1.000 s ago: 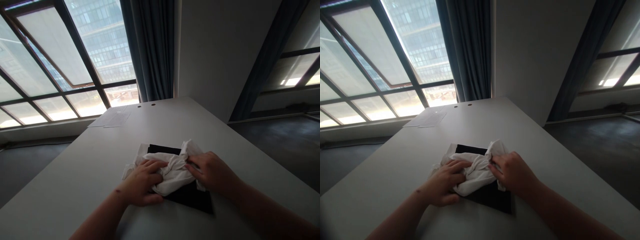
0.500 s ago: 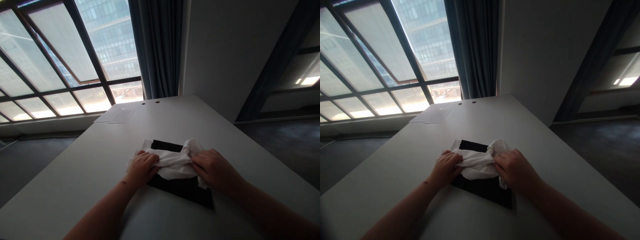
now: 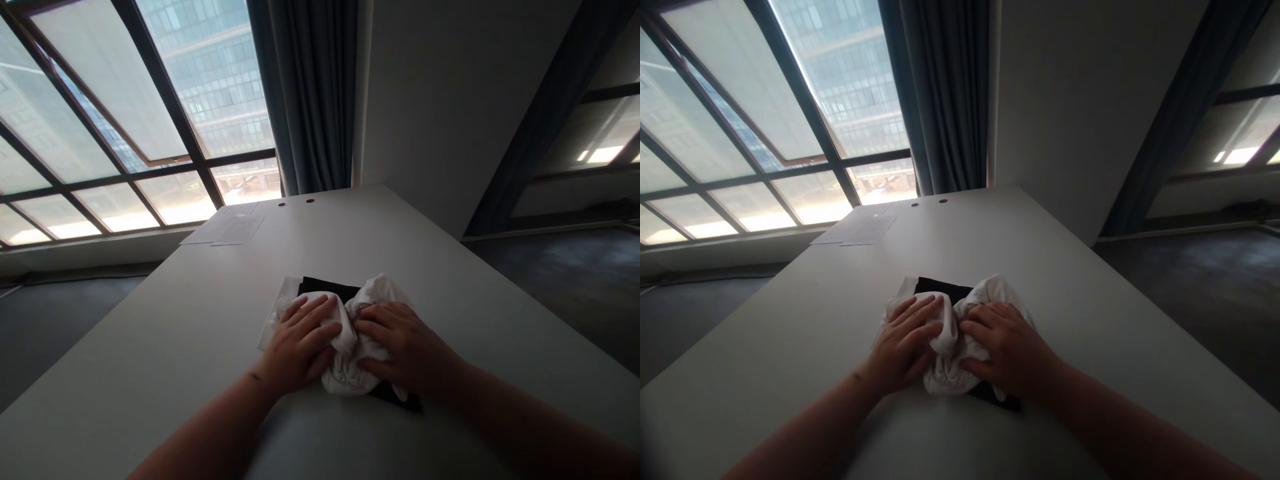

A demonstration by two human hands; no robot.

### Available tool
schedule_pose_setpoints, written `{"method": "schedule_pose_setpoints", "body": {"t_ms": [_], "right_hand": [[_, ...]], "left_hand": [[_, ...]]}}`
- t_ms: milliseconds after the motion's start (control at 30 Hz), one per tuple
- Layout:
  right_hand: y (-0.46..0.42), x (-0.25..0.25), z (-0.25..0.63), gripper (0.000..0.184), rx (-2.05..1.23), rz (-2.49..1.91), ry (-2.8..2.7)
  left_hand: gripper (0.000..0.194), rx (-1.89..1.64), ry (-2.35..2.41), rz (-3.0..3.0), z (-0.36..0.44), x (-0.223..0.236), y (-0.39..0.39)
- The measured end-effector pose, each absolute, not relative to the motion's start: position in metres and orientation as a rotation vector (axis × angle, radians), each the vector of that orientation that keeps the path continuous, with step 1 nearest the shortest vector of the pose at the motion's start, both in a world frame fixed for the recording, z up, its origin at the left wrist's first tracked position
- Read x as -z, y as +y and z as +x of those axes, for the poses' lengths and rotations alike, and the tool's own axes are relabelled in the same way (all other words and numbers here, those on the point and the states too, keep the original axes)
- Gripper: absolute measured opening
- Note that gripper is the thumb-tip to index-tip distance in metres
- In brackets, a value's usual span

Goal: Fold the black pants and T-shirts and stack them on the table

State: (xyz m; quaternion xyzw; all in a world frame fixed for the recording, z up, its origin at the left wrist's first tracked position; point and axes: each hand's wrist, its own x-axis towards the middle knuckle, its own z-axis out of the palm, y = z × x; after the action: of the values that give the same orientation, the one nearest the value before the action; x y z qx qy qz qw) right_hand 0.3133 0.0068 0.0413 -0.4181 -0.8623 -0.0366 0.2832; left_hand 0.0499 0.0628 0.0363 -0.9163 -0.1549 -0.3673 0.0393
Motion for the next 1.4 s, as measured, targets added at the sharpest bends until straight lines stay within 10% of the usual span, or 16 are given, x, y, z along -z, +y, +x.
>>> {"method": "schedule_pose_setpoints", "body": {"t_ms": [200,700,1100,1400], "right_hand": [[0.002,-0.052,0.319,0.004,0.091,-1.278,-2.366],[-0.01,-0.044,0.326,0.014,-0.063,-1.168,-1.505],[-0.004,-0.043,0.302,0.026,-0.073,-0.639,-2.377],[-0.001,-0.028,0.309,0.02,0.281,-0.759,-2.09]], "left_hand": [[0.05,1.004,-0.482,-2.867,0.05,-0.031,0.071],[0.055,1.025,-0.653,-2.642,0.06,-0.034,0.05],[0.086,1.21,-0.319,-2.769,0.056,-0.017,0.064],[0.048,1.345,-0.649,-2.762,0.03,-0.027,0.083]]}}
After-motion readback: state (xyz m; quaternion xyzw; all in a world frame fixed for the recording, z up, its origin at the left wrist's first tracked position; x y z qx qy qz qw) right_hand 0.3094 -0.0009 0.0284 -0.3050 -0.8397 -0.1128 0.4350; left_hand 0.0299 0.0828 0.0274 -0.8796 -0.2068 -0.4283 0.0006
